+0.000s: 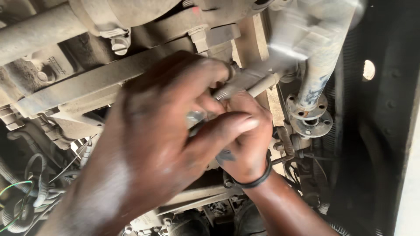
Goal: The person uses a wrench to tighten bolts on a vehicle's undercarriage. They work on a specific section of the engine or chassis, manipulating the tool with both hands to secure the components.
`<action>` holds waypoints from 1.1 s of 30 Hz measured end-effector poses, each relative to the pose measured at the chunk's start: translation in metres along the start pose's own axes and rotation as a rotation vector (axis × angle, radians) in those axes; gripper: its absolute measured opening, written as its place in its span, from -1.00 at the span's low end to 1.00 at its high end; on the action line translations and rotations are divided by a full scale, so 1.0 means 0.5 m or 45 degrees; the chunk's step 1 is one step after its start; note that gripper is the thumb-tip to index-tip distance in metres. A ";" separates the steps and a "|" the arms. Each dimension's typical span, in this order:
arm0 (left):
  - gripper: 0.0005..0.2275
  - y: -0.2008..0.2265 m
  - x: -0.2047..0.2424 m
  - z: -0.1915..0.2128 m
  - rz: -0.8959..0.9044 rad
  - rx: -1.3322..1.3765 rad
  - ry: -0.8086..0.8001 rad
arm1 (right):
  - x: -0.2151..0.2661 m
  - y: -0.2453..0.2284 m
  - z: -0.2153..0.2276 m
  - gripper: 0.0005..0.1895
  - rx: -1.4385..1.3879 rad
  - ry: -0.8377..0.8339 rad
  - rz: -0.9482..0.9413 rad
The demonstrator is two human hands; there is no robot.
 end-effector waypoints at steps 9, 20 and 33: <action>-0.65 -0.110 0.109 0.032 1.229 -0.698 -1.160 | 0.035 0.034 -0.084 -0.71 -1.631 -0.245 -0.445; -0.83 -0.064 0.151 0.086 0.536 -1.133 -0.096 | -0.134 0.084 0.036 -0.83 0.215 -0.055 -0.137; -0.80 -0.219 0.157 0.136 1.174 -0.456 -0.095 | -0.167 0.090 0.049 -0.90 0.662 -0.386 0.176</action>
Point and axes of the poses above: each hand's wrist, its own x-axis away from the middle knuckle, its own z-axis out of the back of the hand, y = z × x, the point moved 3 cm from there along -x, towards the middle knuckle, and after that the axes turned 6 degrees about z, right-handed, at the moved point
